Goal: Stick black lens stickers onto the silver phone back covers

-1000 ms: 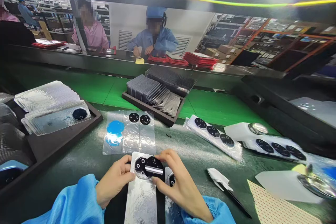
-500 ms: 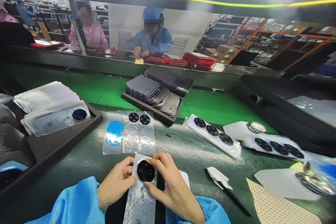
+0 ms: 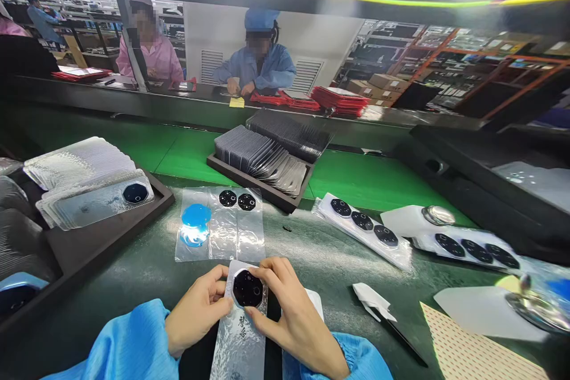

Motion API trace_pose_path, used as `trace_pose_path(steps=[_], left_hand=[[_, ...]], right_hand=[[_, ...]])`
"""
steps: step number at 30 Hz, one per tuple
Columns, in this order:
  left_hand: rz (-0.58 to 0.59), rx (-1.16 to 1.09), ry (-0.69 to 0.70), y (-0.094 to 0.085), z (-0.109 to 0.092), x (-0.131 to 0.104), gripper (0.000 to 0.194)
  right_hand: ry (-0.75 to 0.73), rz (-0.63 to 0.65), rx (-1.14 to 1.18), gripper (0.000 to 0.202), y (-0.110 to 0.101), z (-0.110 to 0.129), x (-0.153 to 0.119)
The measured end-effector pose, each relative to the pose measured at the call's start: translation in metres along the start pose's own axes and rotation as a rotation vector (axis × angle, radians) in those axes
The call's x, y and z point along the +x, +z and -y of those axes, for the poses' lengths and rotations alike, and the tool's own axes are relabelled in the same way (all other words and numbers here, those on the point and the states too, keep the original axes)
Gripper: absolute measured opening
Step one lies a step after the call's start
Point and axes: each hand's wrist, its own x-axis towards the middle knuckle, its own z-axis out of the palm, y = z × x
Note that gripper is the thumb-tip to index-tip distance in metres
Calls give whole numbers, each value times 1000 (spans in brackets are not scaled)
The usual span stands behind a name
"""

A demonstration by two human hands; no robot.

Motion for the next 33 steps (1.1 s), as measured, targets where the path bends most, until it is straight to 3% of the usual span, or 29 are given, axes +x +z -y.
trace_pose_path(steps=[33], left_hand=[[18,7,16,1,1,0,30]], right_hand=[[37,30,-45,42,-4,2,1]])
